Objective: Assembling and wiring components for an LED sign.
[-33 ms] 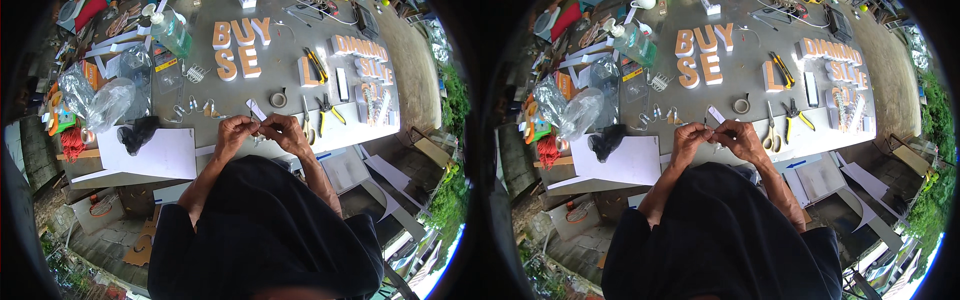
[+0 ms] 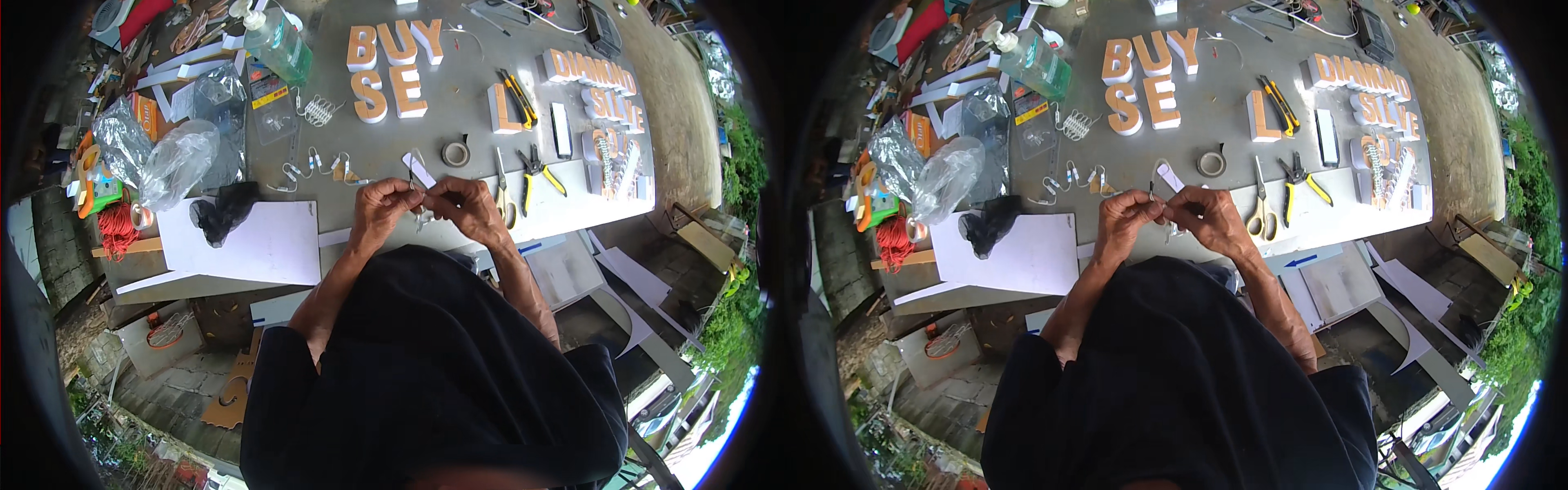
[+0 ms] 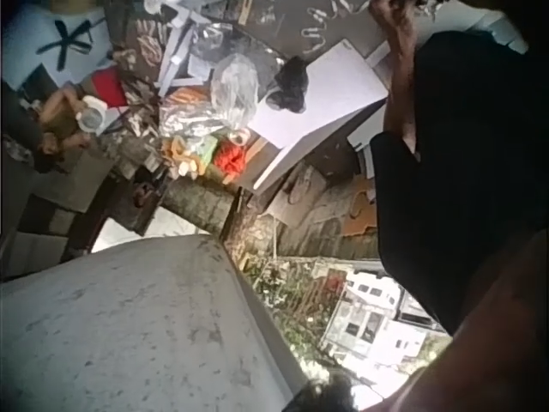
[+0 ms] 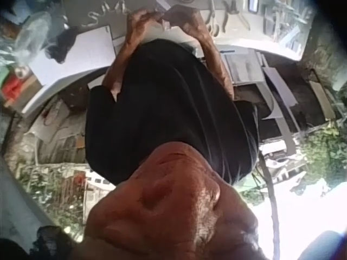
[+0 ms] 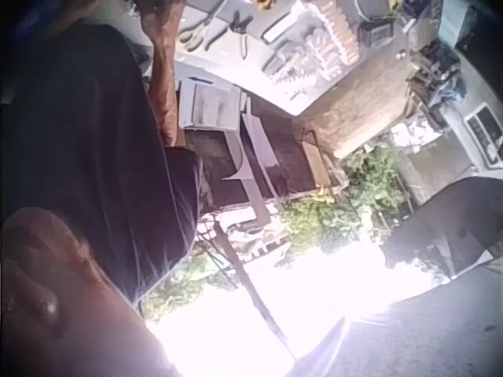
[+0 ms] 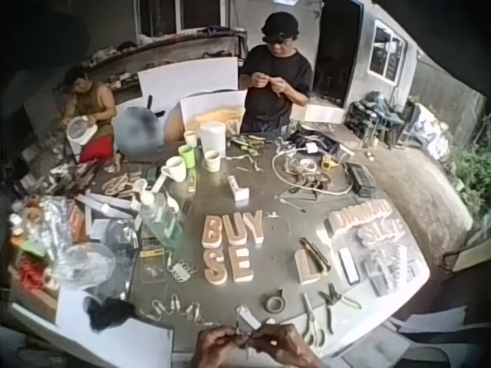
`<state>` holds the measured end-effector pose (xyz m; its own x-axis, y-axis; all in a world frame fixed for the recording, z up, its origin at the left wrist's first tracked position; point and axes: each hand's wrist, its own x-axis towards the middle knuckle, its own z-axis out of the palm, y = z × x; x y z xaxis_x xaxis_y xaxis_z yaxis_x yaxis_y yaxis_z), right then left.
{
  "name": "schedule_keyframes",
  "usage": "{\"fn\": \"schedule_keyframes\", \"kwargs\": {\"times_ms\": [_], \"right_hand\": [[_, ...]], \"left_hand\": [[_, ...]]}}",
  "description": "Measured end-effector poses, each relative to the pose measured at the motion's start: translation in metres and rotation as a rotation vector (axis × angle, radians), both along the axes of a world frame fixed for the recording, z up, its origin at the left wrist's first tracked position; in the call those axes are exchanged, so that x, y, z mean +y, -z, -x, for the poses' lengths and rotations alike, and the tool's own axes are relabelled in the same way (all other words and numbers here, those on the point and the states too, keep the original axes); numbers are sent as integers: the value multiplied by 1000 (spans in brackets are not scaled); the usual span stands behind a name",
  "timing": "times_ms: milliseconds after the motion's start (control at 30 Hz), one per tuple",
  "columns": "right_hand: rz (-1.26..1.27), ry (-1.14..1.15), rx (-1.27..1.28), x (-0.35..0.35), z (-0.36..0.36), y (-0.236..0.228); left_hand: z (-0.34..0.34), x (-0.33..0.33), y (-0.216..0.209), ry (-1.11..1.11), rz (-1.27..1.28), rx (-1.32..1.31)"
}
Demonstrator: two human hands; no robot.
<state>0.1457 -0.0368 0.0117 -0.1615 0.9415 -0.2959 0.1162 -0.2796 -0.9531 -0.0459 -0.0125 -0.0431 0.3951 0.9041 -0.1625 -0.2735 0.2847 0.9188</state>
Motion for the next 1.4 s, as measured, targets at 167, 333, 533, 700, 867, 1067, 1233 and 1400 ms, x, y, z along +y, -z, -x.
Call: {"fn": "schedule_keyframes", "kwargs": {"times_ms": [167,333,533,700,867,1067,1233,1400], "right_hand": [[40,11,-21,5,-1,-8],[-119,117,-206,-3,2,3],[-338,183,-1254,-21,-57,72],[-254,248,-576,-29,-20,50],[-389,104,-494,-15,29,61],[-251,143,-363,-11,34,90],[-146,191,-376,-9,35,91],[-163,246,-388,-1,29,105]], "left_hand": [[2,5,-4,-4,-10,16],[3,6,2,-32,46,-32],[13,15,-5,-225,159,-106],[20,9,12,-308,282,26],[9,6,26,-308,432,8],[6,10,40,-285,490,32],[3,16,54,-272,529,28],[-4,31,60,-171,488,173]]}}
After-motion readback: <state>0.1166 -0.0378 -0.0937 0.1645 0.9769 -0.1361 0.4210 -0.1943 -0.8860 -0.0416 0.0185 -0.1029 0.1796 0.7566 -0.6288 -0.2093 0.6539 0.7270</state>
